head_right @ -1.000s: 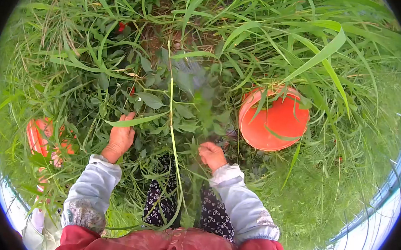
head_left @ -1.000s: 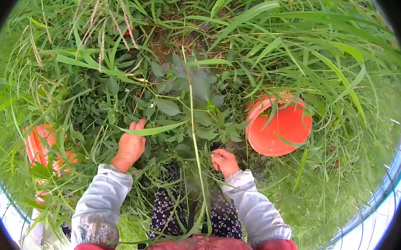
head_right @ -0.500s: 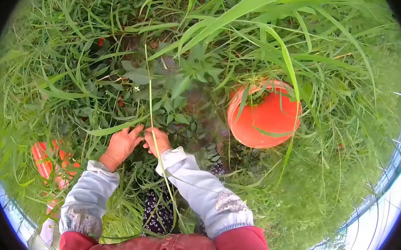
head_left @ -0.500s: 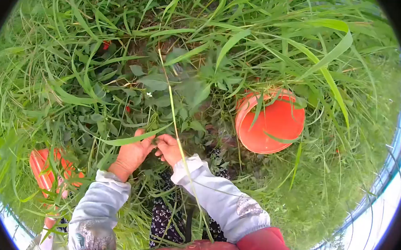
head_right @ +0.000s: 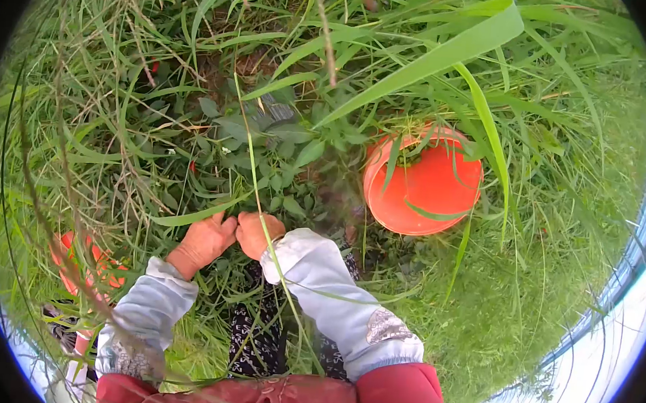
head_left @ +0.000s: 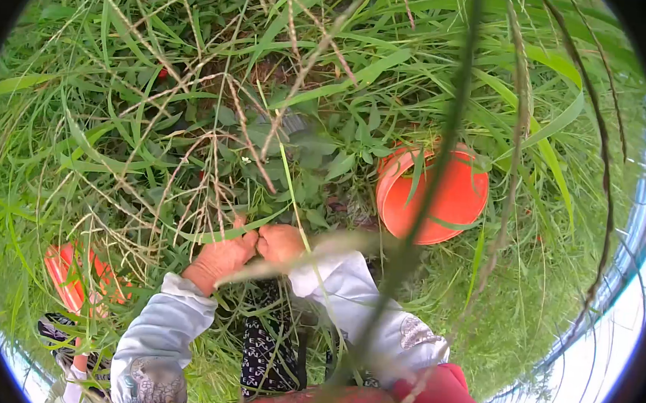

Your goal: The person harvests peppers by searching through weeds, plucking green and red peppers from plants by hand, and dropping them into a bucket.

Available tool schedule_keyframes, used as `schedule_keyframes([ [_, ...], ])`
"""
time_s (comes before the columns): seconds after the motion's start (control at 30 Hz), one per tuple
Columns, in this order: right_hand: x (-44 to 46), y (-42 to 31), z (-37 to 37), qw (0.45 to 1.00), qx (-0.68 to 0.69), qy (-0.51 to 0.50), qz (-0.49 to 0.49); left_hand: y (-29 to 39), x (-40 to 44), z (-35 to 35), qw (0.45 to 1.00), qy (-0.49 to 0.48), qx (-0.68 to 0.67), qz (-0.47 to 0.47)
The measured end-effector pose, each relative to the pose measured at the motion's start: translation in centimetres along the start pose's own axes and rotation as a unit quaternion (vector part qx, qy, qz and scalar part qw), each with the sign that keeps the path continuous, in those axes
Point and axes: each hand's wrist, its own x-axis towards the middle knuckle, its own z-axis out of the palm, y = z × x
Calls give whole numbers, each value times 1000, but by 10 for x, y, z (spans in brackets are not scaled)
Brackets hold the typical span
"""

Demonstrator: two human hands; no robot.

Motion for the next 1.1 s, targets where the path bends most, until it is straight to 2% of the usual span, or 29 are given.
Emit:
schedule_keyframes([
  [0.03, -11, -16, -17, 994, -95, 35, -31, -6, 1, 14, 998, 51, 6, 27],
  [0.07, -20, -20, -30, 994, -96, 36, -32, -21, -8, 50, 992, -17, -44, -119],
  [0.13, -36, -14, -58, 991, -24, -123, -54, -40, -11, 25, 995, -34, 12, -93],
  [0.17, -44, -8, -65, 991, 62, -46, -106, -38, -12, 6, 995, -56, 8, -86],
  [0.2, -47, -2, -74, 953, 278, -90, 75, -44, -18, 23, 995, -62, 7, -84],
  [0.27, -35, 10, -91, 910, 393, 22, 132, -65, -34, 68, 994, -31, 105, 10],
  [0.33, -17, -2, -108, 868, 466, 56, 163, -55, -27, 55, 988, -41, 149, 1],
  [0.4, 14, -5, -110, 815, 558, 32, 154, -32, -23, 22, 990, -90, 102, -43],
  [0.47, 36, -15, -113, 792, 600, -20, 111, -24, -22, 14, 987, -115, 85, -70],
  [0.53, 45, -19, -110, 783, 616, -11, 83, -19, -25, 18, 974, -173, 138, -54],
  [0.6, 46, -25, -104, 774, 630, -4, 57, -21, -30, 27, 972, -180, 128, -80],
  [0.67, 39, -33, -95, 860, 506, -53, 32, -26, -35, 37, 990, -7, 143, -15],
  [0.7, 37, -28, -88, 872, 480, -98, -25, -28, -37, 42, 987, -93, 113, -64],
  [0.73, 32, -18, -54, 844, 530, -3, -84, -33, -38, 47, 987, -98, 112, -68],
  [0.8, 17, -38, -50, 740, 672, -35, 5, -42, -54, 54, 988, -124, 64, -63],
  [0.83, 15, -36, -41, 736, 675, -42, 5, -30, -56, 28, 992, -35, 68, -105],
  [0.87, 12, -30, -29, 849, 507, 49, -142, -21, -60, -1, 991, -41, 71, -110],
  [0.9, 9, -27, -21, 900, 303, 140, -279, -12, -63, -29, 990, 23, 55, -127],
  [0.93, 6, -34, -20, 899, 308, 139, -280, -6, -66, -54, 985, 88, 38, -143],
  [0.97, 4, -43, -23, 799, 595, 70, -52, -2, -74, -72, 979, 119, -3, -167],
  [1.0, 0, -51, -26, 581, 793, -12, 183, 3, -82, -90, 969, 149, -44, -190],
  [1.03, -4, -55, -27, 577, 800, -24, 165, 11, -84, -113, 953, 180, -60, -237],
  [1.07, -7, -60, -30, 572, 803, -26, 166, 15, -88, -127, 937, 252, -69, -232],
  [1.1, -10, -67, -34, 616, 770, -17, 167, 23, -90, -144, 928, 272, -107, -232],
])
